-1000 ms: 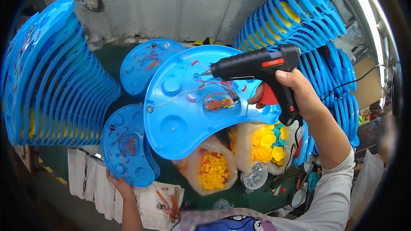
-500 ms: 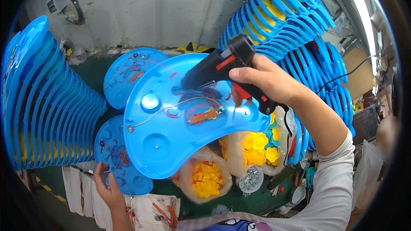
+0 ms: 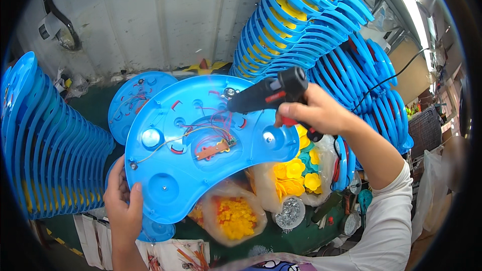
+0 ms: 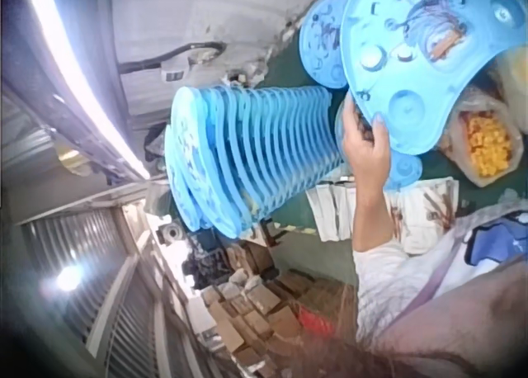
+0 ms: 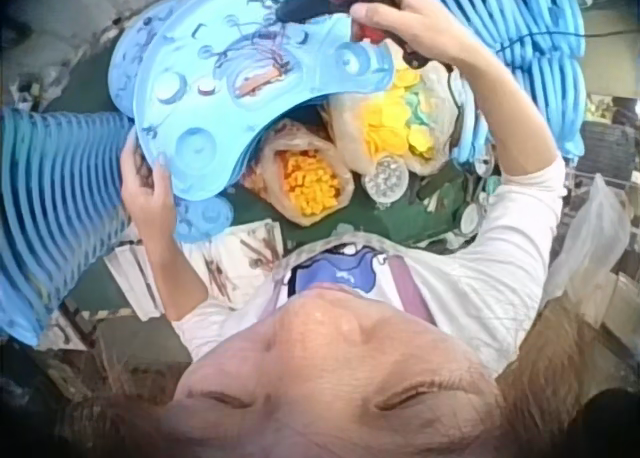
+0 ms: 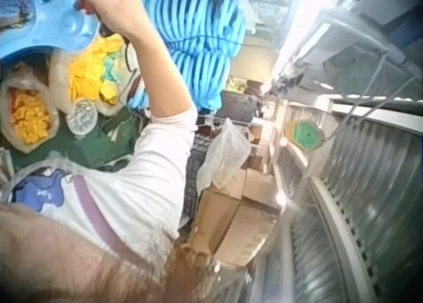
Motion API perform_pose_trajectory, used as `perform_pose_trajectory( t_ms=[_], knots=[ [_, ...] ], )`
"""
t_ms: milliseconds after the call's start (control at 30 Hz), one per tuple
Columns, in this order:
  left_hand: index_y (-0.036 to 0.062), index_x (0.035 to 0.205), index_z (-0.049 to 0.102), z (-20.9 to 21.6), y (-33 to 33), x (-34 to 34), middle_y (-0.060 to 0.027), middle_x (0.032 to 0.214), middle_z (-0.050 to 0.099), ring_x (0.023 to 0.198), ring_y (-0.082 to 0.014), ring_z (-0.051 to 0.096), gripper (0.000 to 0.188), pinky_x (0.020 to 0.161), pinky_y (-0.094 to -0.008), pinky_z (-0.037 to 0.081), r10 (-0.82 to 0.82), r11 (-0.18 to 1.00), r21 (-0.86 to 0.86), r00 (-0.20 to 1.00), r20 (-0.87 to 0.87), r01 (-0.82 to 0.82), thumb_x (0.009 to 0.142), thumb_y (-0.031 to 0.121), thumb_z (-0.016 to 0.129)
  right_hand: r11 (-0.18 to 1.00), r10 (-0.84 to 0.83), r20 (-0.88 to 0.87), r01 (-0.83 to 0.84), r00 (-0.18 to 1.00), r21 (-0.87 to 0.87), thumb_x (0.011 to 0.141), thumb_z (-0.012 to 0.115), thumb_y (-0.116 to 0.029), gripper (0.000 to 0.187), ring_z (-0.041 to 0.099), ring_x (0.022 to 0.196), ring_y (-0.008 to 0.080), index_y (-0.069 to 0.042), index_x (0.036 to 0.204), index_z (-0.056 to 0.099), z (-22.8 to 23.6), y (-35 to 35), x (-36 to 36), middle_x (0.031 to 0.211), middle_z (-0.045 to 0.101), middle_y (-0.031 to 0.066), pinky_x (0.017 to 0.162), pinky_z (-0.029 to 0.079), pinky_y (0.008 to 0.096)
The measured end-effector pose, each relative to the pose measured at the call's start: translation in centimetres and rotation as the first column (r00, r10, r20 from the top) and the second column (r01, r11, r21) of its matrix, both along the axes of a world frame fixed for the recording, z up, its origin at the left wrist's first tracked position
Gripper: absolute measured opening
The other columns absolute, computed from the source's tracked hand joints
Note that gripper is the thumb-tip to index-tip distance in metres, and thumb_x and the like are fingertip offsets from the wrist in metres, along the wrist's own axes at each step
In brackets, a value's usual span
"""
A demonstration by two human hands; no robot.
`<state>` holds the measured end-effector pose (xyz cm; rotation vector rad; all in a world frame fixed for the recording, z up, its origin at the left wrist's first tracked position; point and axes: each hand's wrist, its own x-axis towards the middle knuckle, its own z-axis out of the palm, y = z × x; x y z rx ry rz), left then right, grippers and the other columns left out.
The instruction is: The person uses a green electric screwdriver to fasten screws into a blue plastic base, then uses a hot glue gun to apply glue to the same base. They handle wires and small plastic pieces during the process.
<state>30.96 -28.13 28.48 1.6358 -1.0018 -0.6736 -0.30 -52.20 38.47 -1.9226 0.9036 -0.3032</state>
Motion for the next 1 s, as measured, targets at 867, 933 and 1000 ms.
perform_pose_trajectory(
  t_ms=[867, 933, 1000],
  knots=[
    [0.0064, 0.154, 0.034, -23.1, -10.4, 22.1, -0.0216, 0.135, 0.058, 0.116, -0.0341, 0.062, 0.065, 0.100, -0.0432, 0.051, 0.447, 0.891, -0.067, 0.846, 0.291, -0.448, 0.095, 0.010, 0.061, 0.914, -0.096, 0.246, -0.013, 0.965, 0.405, 0.091, 0.071, -0.028, 0.049, 0.071, 0.099, 0.0257, 0.002, 0.127, 0.056, -1.9, 2.7, 2.9, 0.096, 0.073, 0.0155, 0.095, 0.053, 0.0410],
    [0.0064, 0.153, 0.034, -19.3, -10.8, 18.7, -0.0194, 0.132, 0.059, 0.115, -0.0337, 0.062, 0.065, 0.099, -0.0416, 0.052, 0.463, 0.816, -0.195, 0.412, 0.785, -0.545, 0.096, 0.014, 0.064, 0.948, -0.037, 0.173, -0.020, 0.984, 0.318, 0.094, 0.070, -0.031, 0.045, 0.068, 0.089, 0.0183, 0.000, 0.123, 0.057, -2.3, 2.2, 4.1, 0.091, 0.072, 0.0111, 0.085, 0.052, 0.0344],
    [0.0026, 0.143, 0.049, -12.6, -9.9, 13.7, -0.0152, 0.123, 0.062, 0.107, -0.0249, 0.064, 0.053, 0.089, -0.0329, 0.052, 0.425, 0.903, -0.193, 0.735, 0.528, -0.383, 0.096, 0.020, 0.067, 0.955, 0.028, 0.093, -0.054, 0.995, 0.291, 0.094, 0.069, -0.031, 0.043, 0.067, 0.082, 0.0158, 0.000, 0.121, 0.058, -2.9, 1.4, 5.7, 0.090, 0.071, 0.0104, 0.076, 0.052, 0.0314]
  ],
)
